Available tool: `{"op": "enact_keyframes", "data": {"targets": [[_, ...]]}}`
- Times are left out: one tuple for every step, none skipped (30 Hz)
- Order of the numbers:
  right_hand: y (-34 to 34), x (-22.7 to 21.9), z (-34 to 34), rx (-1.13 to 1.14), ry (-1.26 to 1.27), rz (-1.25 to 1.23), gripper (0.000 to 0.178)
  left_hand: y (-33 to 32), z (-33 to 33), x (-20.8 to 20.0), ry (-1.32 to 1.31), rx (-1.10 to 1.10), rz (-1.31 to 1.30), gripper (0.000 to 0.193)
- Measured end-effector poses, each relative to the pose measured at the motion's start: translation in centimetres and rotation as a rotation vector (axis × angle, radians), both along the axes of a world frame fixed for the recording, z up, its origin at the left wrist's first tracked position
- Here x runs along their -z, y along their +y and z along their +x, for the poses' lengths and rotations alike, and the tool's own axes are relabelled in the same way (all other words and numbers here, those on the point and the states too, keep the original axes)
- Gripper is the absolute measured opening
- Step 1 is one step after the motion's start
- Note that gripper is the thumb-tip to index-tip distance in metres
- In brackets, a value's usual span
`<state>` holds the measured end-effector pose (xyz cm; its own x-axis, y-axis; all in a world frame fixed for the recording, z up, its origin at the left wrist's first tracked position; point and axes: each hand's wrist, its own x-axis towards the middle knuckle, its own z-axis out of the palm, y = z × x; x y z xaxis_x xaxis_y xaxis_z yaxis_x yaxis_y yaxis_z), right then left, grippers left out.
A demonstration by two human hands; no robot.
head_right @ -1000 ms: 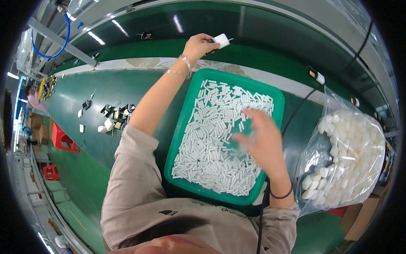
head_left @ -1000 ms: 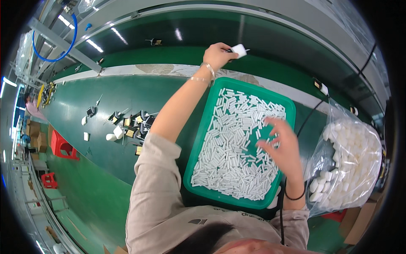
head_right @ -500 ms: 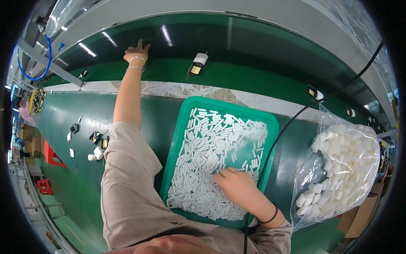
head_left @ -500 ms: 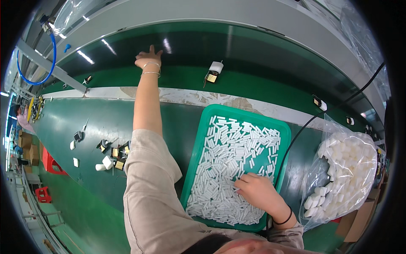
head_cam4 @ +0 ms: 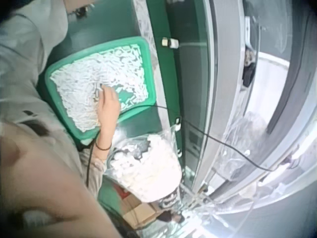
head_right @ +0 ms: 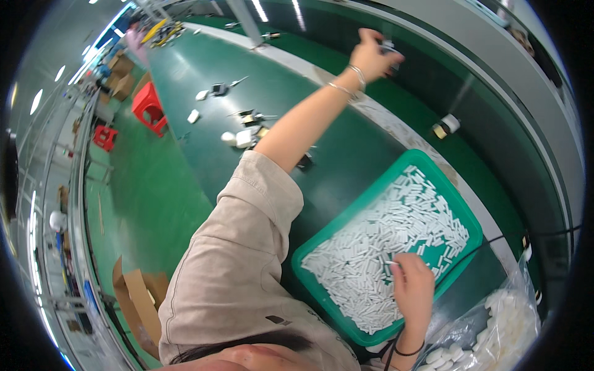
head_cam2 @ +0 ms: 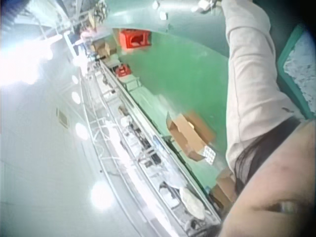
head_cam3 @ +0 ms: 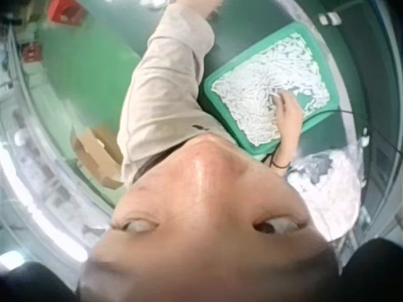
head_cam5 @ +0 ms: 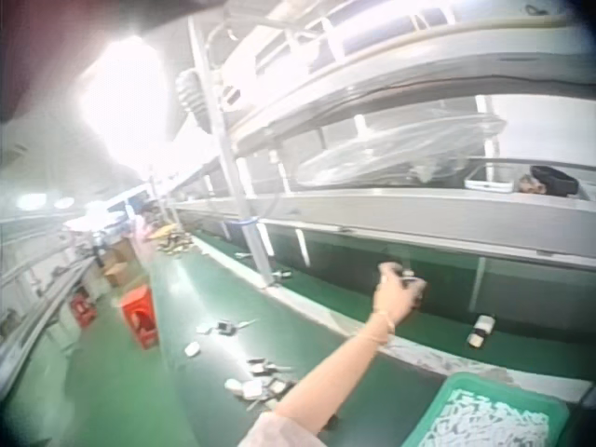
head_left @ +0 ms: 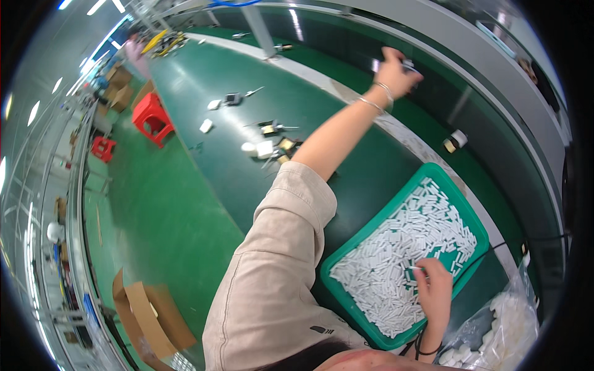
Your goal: The person assembles electronic components by taking a small circuit board and inserting it into a white plastic housing, then inserting a small metal pin through the assembly.
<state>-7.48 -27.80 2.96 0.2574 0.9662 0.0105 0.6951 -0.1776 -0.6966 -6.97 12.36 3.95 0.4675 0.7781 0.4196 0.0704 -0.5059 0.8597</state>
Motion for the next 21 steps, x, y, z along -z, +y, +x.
{"op": "enact_keyframes", "data": {"targets": [[0.1,-0.2,0.0,0.057,0.078,0.057,0.008,-2.1,-0.8,-0.6,-0.023,0.113,-0.012,0.060],[0.0,-0.3,0.2,0.120,0.155,0.111,0.013,-5.1,-1.9,-1.5,0.015,0.127,0.061,0.052],[-0.6,-0.6,0.6,0.103,0.150,0.120,0.013,-8.2,-2.6,-2.0,-0.087,0.260,0.085,0.039],[-1.2,-0.1,1.5,0.167,0.276,0.273,0.017,-12.2,-4.0,-3.3,-0.104,0.362,0.026,0.027],[-1.8,0.1,2.1,0.220,0.400,0.433,0.022,-15.5,-5.7,-4.5,-0.110,0.529,-0.102,0.024],[-2.3,0.2,2.3,0.267,0.511,0.532,0.028,-17.6,-6.1,-3.4,-0.221,0.644,0.053,0.023],[-2.9,-0.2,2.8,0.273,0.581,0.567,0.027,-20.0,-7.3,-4.2,-0.156,0.701,0.081,0.024],[-3.6,-0.9,3.1,0.282,0.651,0.602,0.025,-22.0,-8.9,-5.2,-0.091,0.760,0.109,0.024],[-3.8,-1.2,2.8,0.379,0.514,0.607,0.024,-23.4,-9.7,-5.0,-0.045,0.777,0.124,0.026],[-3.7,-1.7,2.5,0.494,0.372,0.605,0.022,-24.3,-10.0,-4.9,0.000,0.812,0.134,0.029],[-3.9,-2.1,2.6,0.519,0.338,0.615,0.017,-24.9,-10.3,-4.6,0.054,0.752,0.242,0.034],[-4.1,-1.8,2.8,0.594,0.405,0.616,0.015,-25.4,-10.8,-4.8,0.088,0.712,0.191,0.038],[-4.3,-2.1,2.8,0.623,0.490,0.640,0.014,-25.6,-11.1,-5.1,0.147,0.704,0.155,0.038],[-3.9,-2.2,2.6,0.587,0.542,0.680,0.012,-25.5,-11.3,-4.7,0.171,0.690,0.179,0.038],[-3.6,-2.7,2.2,0.565,0.570,0.701,0.011,-25.6,-11.3,-4.6,0.154,0.687,0.155,0.037],[-3.4,-3.1,1.9,0.555,0.598,0.707,0.011,-25.5,-11.2,-4.6,0.143,0.708,0.127,0.033],[-3.4,-3.5,1.7,0.549,0.625,0.736,0.013,-25.6,-10.9,-4.8,0.137,0.747,0.126,0.033],[-3.5,-4.0,1.5,0.503,0.644,0.750,0.014,-25.7,-10.6,-4.7,0.104,0.752,0.127,0.034],[-3.7,-4.2,1.4,0.492,0.670,0.749,0.014,-25.7,-10.6,-4.9,0.139,0.754,0.126,0.034],[-3.6,-4.5,1.4,0.463,0.679,0.741,0.014,-25.8,-10.5,-4.8,0.108,0.744,0.080,0.033],[-3.8,-4.7,1.4,0.471,0.697,0.759,0.013,-25.9,-10.1,-4.8,0.105,0.758,0.095,0.032]]}}
